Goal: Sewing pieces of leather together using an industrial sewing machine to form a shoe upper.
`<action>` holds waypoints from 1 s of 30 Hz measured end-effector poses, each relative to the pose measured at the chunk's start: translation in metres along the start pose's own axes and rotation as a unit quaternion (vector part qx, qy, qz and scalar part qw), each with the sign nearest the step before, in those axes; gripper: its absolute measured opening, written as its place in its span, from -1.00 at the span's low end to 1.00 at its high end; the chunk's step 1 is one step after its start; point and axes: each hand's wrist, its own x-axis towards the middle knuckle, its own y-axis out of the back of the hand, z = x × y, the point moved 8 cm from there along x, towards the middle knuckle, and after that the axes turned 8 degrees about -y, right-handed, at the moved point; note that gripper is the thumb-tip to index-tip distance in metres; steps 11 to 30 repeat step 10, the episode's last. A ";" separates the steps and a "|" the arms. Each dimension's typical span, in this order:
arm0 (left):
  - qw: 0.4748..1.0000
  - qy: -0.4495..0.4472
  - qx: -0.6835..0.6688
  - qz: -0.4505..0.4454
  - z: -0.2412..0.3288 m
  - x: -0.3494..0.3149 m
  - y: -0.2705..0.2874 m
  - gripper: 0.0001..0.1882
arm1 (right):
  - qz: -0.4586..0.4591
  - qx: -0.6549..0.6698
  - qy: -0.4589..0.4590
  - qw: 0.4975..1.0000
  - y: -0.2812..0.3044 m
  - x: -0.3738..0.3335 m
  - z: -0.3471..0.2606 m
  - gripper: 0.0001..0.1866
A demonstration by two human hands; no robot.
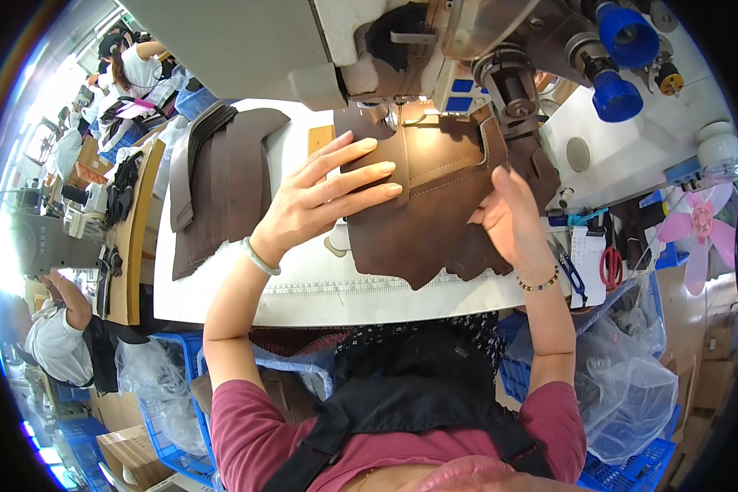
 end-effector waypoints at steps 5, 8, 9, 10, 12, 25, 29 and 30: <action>0.998 0.002 0.050 0.035 0.008 -0.003 -0.005 -0.63 | 0.007 0.036 -0.009 0.999 -0.015 0.000 0.012 -0.62; 0.998 0.016 0.038 0.045 0.007 -0.005 -0.003 -0.64 | 0.036 0.033 -0.022 0.999 -0.014 0.003 0.024 -0.59; 0.998 0.016 0.022 0.052 0.006 -0.006 -0.003 -0.64 | 0.016 0.041 -0.026 0.999 -0.018 0.003 0.025 -0.59; 0.998 0.016 0.007 0.058 0.003 -0.007 -0.002 -0.64 | -0.004 0.049 -0.032 0.998 -0.023 0.002 0.025 -0.59; 0.998 0.016 0.007 0.058 0.003 -0.007 -0.002 -0.64 | -0.004 0.049 -0.032 0.998 -0.023 0.002 0.025 -0.59; 0.998 0.016 0.007 0.058 0.003 -0.007 -0.002 -0.64 | -0.004 0.049 -0.032 0.998 -0.023 0.002 0.025 -0.59; 0.998 0.016 0.007 0.058 0.003 -0.007 -0.002 -0.64 | -0.004 0.049 -0.032 0.998 -0.023 0.002 0.025 -0.59; 0.998 0.016 0.007 0.058 0.003 -0.007 -0.002 -0.64 | -0.004 0.049 -0.032 0.998 -0.023 0.002 0.025 -0.59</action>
